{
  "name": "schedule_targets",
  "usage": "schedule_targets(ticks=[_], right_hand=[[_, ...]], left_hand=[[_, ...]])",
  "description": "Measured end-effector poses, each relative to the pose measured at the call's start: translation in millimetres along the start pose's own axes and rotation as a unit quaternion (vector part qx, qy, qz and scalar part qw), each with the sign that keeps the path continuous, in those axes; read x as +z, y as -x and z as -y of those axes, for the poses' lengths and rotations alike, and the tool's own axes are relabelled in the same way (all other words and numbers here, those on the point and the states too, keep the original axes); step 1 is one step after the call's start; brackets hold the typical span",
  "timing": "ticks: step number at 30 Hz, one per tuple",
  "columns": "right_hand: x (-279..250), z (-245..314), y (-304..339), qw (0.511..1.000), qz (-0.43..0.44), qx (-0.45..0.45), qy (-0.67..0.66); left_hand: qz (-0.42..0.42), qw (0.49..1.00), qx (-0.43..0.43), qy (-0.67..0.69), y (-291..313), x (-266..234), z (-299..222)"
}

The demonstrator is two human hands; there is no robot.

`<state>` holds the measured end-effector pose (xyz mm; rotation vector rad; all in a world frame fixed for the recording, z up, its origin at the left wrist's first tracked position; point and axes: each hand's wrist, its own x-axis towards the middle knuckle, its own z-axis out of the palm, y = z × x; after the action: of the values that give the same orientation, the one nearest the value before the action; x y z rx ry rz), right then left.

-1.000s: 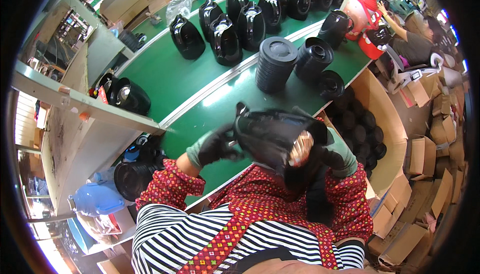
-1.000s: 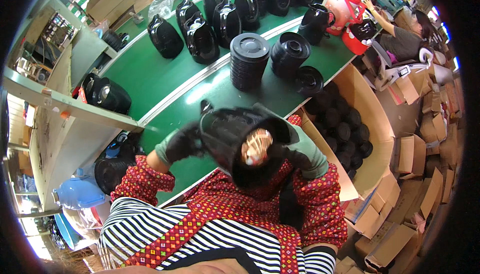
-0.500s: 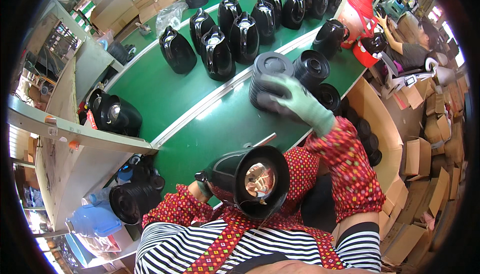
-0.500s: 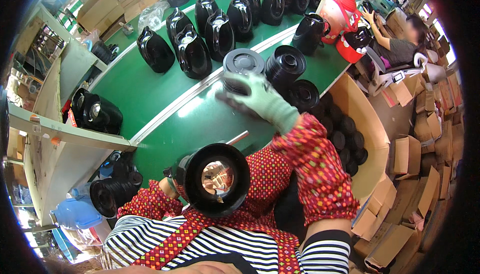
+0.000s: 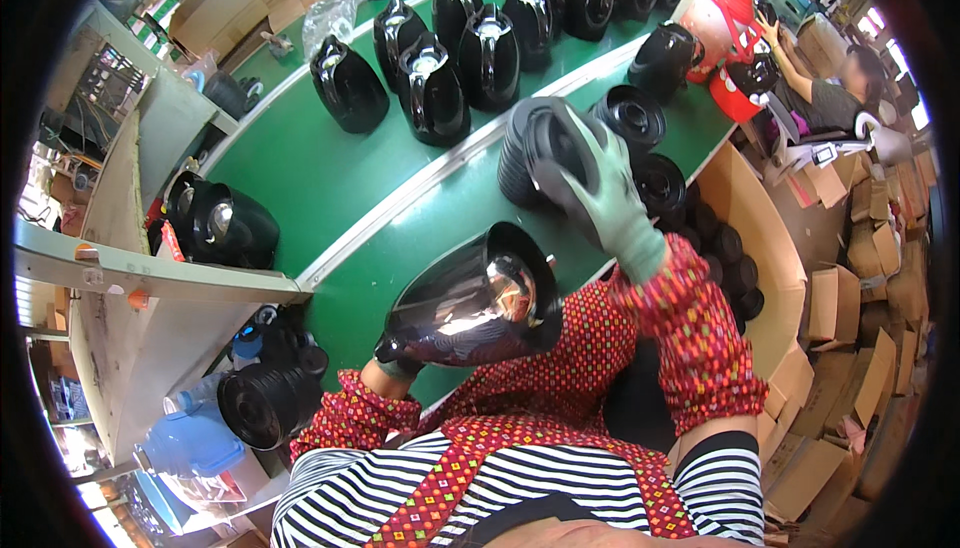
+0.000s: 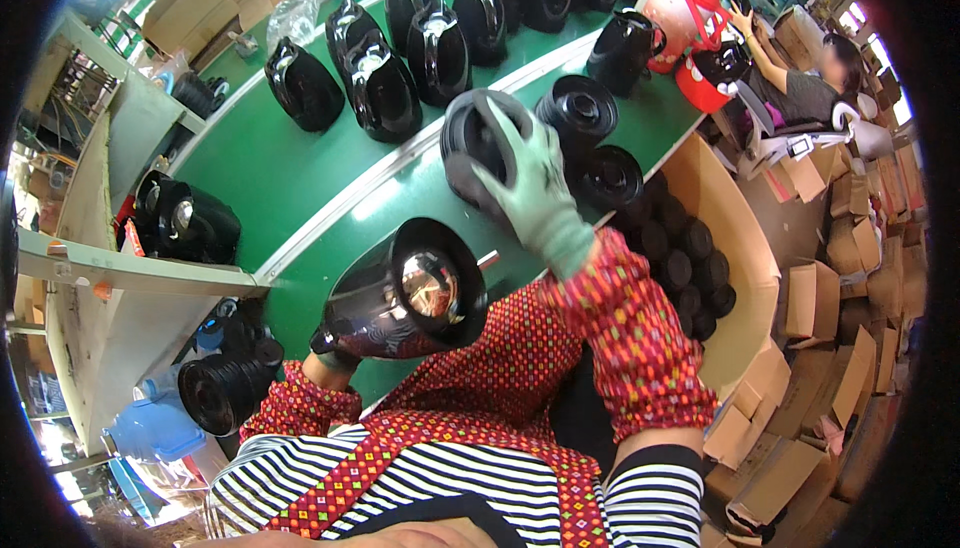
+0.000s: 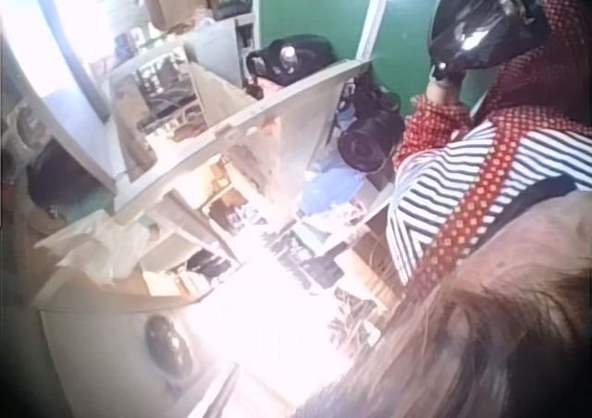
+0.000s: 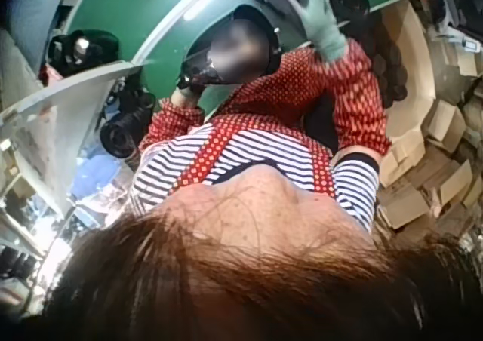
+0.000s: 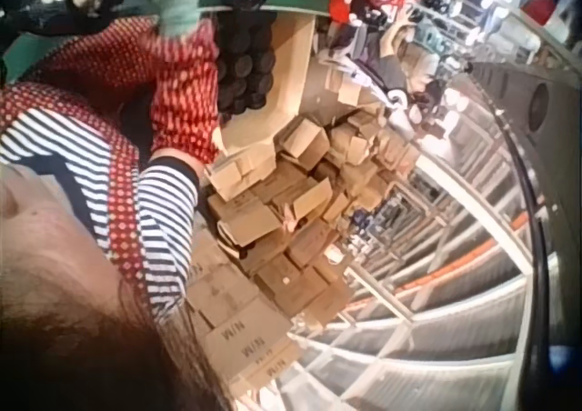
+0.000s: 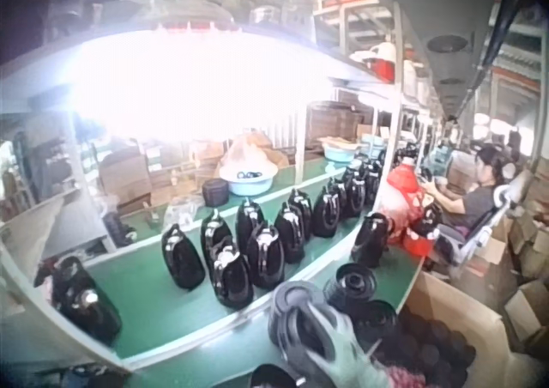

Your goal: The person repeatedly picks up black kettle bodies and lids from a green workbench, inserts a metal rod into the kettle, and secures the lid. The person handles the kettles one at a time and places the assembled units back on the bench.

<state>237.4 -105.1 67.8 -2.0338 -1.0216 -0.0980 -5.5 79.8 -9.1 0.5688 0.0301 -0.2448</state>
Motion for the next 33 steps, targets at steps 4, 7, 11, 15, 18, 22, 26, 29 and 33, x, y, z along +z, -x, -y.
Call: schedule_targets(ticks=[4, 7, 11, 15, 18, 22, 26, 29, 33], right_hand=[[-33, 51, 96, 0.994, 0.004, 0.002, -0.11], [-45, 66, 147, 0.994, 0.002, 0.028, -0.102], [-61, 78, 188, 0.982, -0.023, 0.077, -0.169], [-75, 80, 218, 0.979, -0.049, 0.067, -0.187], [-82, 83, 232, 0.974, -0.074, 0.08, -0.197], [-87, 80, 246, 0.964, -0.113, 0.094, -0.219], [-78, 69, 258, 0.845, -0.16, 0.195, -0.471], [-104, 85, 239, 0.763, -0.143, 0.235, -0.585], [-113, 73, 235, 0.819, -0.116, 0.204, -0.524]], left_hand=[[0.05, 0.988, 0.003, -0.145, -14, -35, 35], [0.091, 0.932, -0.017, -0.351, -20, -37, 53], [0.116, 0.856, -0.012, -0.504, -28, -18, 69], [0.126, 0.828, 0.002, -0.546, -28, -1, 80], [0.129, 0.808, 0.004, -0.575, -26, 7, 82], [0.089, 0.773, 0.056, -0.626, -27, 18, 77], [-0.04, 0.772, 0.281, -0.568, -36, 91, 60], [-0.022, 0.666, 0.319, -0.674, -33, 96, 39], [-0.007, 0.596, 0.42, -0.684, -40, 117, 40]])
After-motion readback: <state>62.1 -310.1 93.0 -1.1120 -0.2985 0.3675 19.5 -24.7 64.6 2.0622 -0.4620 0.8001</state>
